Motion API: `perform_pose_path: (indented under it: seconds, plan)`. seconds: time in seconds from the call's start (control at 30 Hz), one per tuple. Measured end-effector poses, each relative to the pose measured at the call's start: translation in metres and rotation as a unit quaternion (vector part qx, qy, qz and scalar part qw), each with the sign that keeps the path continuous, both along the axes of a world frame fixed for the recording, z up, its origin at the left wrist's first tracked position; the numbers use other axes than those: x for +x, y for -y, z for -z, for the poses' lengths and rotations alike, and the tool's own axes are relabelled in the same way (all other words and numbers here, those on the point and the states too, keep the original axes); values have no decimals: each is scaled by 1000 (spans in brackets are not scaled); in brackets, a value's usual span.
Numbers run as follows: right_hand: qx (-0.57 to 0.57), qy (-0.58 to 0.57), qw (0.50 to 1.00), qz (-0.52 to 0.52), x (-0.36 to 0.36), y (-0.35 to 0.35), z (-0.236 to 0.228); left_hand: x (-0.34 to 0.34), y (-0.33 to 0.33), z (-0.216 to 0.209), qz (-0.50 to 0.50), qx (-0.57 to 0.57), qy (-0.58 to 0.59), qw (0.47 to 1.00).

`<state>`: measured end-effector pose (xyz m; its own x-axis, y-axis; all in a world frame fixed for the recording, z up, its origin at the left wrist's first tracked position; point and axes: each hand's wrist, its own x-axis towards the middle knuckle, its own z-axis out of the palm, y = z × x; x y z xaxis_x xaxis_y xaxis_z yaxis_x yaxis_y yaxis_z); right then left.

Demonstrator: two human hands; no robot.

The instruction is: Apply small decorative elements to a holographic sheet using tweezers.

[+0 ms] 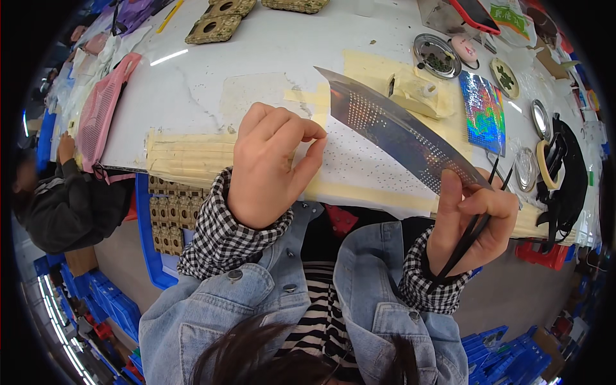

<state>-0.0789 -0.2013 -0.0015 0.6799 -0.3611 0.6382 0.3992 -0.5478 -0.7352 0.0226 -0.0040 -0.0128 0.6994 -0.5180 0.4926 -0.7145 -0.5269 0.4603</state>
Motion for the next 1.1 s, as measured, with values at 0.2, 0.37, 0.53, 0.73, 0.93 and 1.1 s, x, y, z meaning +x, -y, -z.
perform_pose_path:
  seconds: [0.2,0.37,0.53,0.73,0.93,1.1]
  plan:
    - [-7,-3,1000,0,-1,1,0,1,-1,4,19,12,-5,1000]
    - [3,-5,1000,0,0,0,1,2,-1,9,16,13,8,1000]
    - [-1,-10,1000,-2,-1,1,2,3,-1,13,-14,55,94,994]
    - [9,-3,1000,-2,-1,0,3,-1,0,4,30,203,193,959]
    - [-1,-3,1000,-7,-2,-1,2,3,7,-10,116,315,279,900]
    - [1,-5,1000,-2,-5,0,2,9,3,-9,121,274,239,924]
